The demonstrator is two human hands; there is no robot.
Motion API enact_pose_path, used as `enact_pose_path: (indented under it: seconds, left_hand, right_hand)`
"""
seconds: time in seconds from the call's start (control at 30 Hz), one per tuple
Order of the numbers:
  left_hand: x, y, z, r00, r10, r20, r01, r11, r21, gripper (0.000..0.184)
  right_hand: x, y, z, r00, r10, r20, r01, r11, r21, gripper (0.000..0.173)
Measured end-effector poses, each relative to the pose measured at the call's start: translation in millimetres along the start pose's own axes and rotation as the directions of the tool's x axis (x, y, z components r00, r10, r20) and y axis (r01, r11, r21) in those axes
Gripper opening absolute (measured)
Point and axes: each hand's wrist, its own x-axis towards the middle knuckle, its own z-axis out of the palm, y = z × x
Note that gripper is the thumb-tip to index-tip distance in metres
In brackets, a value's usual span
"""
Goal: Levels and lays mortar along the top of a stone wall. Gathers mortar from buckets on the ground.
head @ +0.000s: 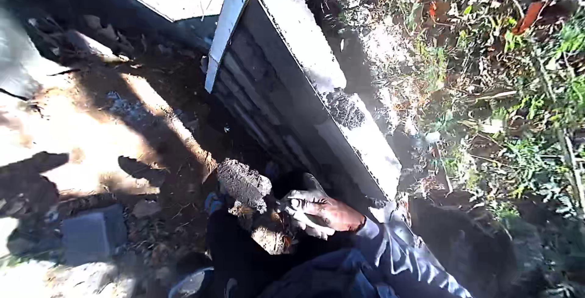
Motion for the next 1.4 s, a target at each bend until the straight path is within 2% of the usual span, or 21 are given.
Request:
enact_pose_path:
  seconds: [0.07,0.1,0.17,0.27,0.33,0.4,0.47,0.57,0.67,0.7,0.77,0.83,0.87,0.9,0.97,1.03,1.1,1.17,1.23,1.3,1.4]
  left_hand:
    - [-15.2,134.3,12.6,0.924,0.37,0.096,-0.374,0.927,0.028,0.053]
    - [-29.7,203.8,26.5,0.804,0.573,0.155,-0.585,0.81,0.036,0.05]
    - [-83.1,345.9,62.4,0.555,0.746,0.369,-0.819,0.569,0.081,0.047]
    - [-181.5,514.9,146.7,0.23,0.668,0.708,-0.951,0.308,0.018,0.048]
    - [-231.9,585.3,225.1,0.011,0.51,0.86,-0.984,0.158,-0.081,0.052]
    - [-274.0,629.9,312.9,-0.091,0.303,0.949,-0.993,0.046,-0.11,0.059]
    - [-309.6,648.5,387.5,-0.03,0.024,0.999,-1.0,0.004,-0.03,0.07]
    - [-341.7,641.0,456.7,0.202,-0.268,0.942,-0.967,-0.204,0.15,0.088]
    - [-353.4,623.4,479.7,0.352,-0.386,0.853,-0.912,-0.348,0.219,0.088]
    - [-353.0,620.4,483.7,0.364,-0.414,0.834,-0.904,-0.37,0.211,0.088]
    - [-348.5,621.3,492.2,0.37,-0.458,0.808,-0.899,-0.395,0.188,0.091]
    - [-344.7,624.1,494.5,0.367,-0.497,0.787,-0.903,-0.393,0.173,0.092]
    - [-344.6,627.7,496.5,0.36,-0.508,0.783,-0.905,-0.395,0.159,0.092]
    - [-342.2,629.0,496.3,0.354,-0.521,0.777,-0.904,-0.402,0.142,0.094]
    - [-340.4,628.9,494.8,0.35,-0.545,0.761,-0.905,-0.405,0.126,0.096]
    - [-341.8,626.8,495.0,0.354,-0.571,0.741,-0.909,-0.396,0.129,0.097]
    - [-341.5,625.3,498.1,0.365,-0.596,0.715,-0.916,-0.366,0.163,0.097]
    - [-338.1,622.3,502.0,0.374,-0.601,0.706,-0.919,-0.342,0.195,0.097]
    - [-328.7,614.4,510.0,0.352,-0.628,0.694,-0.93,-0.316,0.186,0.095]
    - [-328.5,612.9,514.6,0.344,-0.632,0.694,-0.931,-0.323,0.168,0.096]
    - [-339.4,618.8,507.4,0.365,-0.589,0.721,-0.915,-0.369,0.162,0.101]
  right_hand:
    - [-37.5,-11.3,-19.9,0.996,-0.043,-0.079,0.048,0.997,0.058,0.035]
    - [-55.8,-18.4,-30.5,0.989,-0.061,-0.132,0.071,0.995,0.069,0.038]
    - [-91.8,-33.4,-50.9,0.957,-0.102,-0.273,0.122,0.991,0.058,0.036]
    - [-131.9,-44.6,-91.5,0.876,-0.128,-0.464,0.152,0.988,0.013,0.038]
    - [-148.5,-50.3,-116.8,0.82,-0.149,-0.553,0.17,0.985,-0.012,0.039]
    - [-156.3,-58.0,-141.5,0.751,-0.205,-0.628,0.17,0.979,-0.116,0.039]
    - [-157.2,-59.3,-159.8,0.684,-0.258,-0.683,0.048,0.949,-0.31,0.045]
    - [-133.9,-51.3,-176.9,0.584,-0.324,-0.744,-0.257,0.796,-0.548,0.052]
    - [-93.9,-41.9,-176.9,0.469,-0.239,-0.85,-0.472,0.746,-0.47,0.041]
    - [-85.5,-39.8,-172.1,0.42,-0.231,-0.878,-0.484,0.761,-0.432,0.04]
    - [-74.7,-30.4,-155.4,0.217,-0.393,-0.894,-0.446,0.775,-0.449,0.037]
    - [-73.6,-34.8,-135.1,0.049,-0.421,-0.906,-0.273,0.867,-0.418,0.042]
    - [-73.5,-41.9,-126.6,0.029,-0.325,-0.945,-0.11,0.939,-0.326,0.045]
    - [-73.3,-51.3,-116.2,0.076,-0.173,-0.982,0.074,0.983,-0.167,0.045]
    - [-62.8,-68.8,-106.8,0.221,0.084,-0.972,0.335,0.929,0.157,0.037]
    - [-44.8,-79.3,-103.1,0.373,0.132,-0.918,0.531,0.782,0.328,0.033]
    - [-25.6,-85.2,-106.5,0.507,0.16,-0.847,0.612,0.625,0.484,0.034]
    - [-12.0,-91.7,-118.3,0.606,0.27,-0.748,0.553,0.532,0.641,0.039]
    - [-10.9,-94.2,-123.6,0.628,0.308,-0.715,0.509,0.532,0.676,0.04]
    - [-22.9,-94.6,-114.9,0.592,0.273,-0.758,0.509,0.603,0.614,0.034]
    - [-31.0,-84.5,-88.2,0.425,0.234,-0.874,0.655,0.587,0.476,0.035]
